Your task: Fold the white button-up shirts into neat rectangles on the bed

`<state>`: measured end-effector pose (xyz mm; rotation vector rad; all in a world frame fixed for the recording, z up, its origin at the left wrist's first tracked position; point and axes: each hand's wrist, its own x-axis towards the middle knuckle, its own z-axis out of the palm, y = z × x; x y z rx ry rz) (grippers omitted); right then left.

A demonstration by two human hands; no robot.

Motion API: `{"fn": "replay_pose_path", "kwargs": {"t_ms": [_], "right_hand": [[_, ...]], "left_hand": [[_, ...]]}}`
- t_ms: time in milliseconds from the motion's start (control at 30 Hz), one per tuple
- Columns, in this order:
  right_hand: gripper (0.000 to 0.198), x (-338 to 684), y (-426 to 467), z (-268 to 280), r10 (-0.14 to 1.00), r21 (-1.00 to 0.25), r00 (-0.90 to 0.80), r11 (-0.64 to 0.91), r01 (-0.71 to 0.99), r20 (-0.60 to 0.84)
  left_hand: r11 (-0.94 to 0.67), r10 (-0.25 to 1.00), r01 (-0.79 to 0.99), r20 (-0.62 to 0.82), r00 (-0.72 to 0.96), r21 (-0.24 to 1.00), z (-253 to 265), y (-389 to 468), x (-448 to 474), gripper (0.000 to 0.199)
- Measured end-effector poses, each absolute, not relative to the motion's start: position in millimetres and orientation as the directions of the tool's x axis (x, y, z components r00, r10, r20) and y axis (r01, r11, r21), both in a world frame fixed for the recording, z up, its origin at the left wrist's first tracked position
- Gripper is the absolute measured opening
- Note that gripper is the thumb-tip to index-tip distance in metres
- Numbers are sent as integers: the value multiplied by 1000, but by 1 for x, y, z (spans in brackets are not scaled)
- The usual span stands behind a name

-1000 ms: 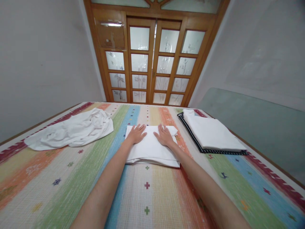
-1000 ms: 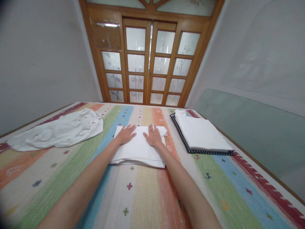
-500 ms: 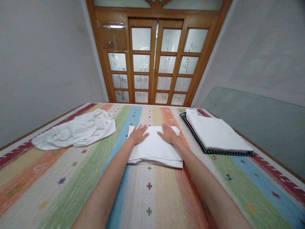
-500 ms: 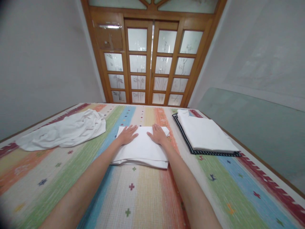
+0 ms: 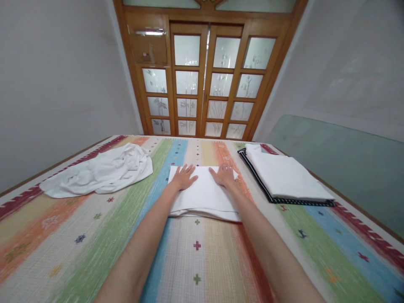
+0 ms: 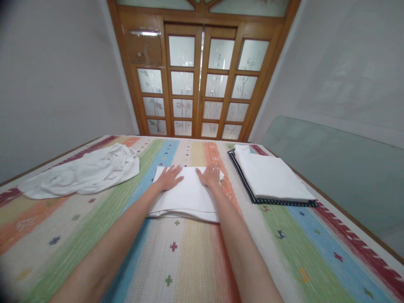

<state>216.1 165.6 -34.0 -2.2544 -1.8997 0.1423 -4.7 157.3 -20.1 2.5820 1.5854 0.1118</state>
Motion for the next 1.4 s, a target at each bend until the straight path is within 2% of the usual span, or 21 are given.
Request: {"fn": "replay_pose_path", "kwargs": {"t_ms": [100,167,233,300,367,400,600,900,1000,1133,1233,1400], "right_hand": [[88,198,169,-38,960,-184,261,-239,953,104],[81,191,167,-40,959,-178,247,-221,959,139],[72,189,163,-39,980,-161,117,-91,983,164],[64,190,157,-36,980,-110,-101,120,987,170],[61,191,152,-31,956,-67,-255,266,962,144],[61,191,151,-29,954,-62,-275,284,957,121],[74,178,151,-23,991,-132,-131,135,982,37],[84,174,146,-23,993,-144,-113,118,983,45],[89,174,147,-25,992,-132,-118,124,984,49],[92,168,143,-27,989,-109,-138,144,984,61],[91,163,128,-25,966,-95,-249,254,962,66],[89,166,89,-18,864,-110,-502,503,857,41]], "left_hand": [[-318,942,934,-54,330,159,-16,150,18,69],[-211,975,964,-42,220,162,-17,144,36,66],[-111,994,980,7,111,162,-21,139,53,63],[-64,996,984,64,53,167,-24,136,62,63],[-88,991,981,111,70,173,-26,133,63,62],[-124,987,977,123,104,174,-26,132,62,62],[-400,916,906,63,395,139,-21,116,43,60],[-637,769,759,40,638,137,-21,60,-9,65],[-616,784,774,19,620,143,-21,50,-31,64],[-494,868,858,26,496,137,-23,50,-42,63],[-458,888,877,23,460,145,-26,54,-39,62],[-438,898,886,29,438,153,-30,61,-39,61]]}}
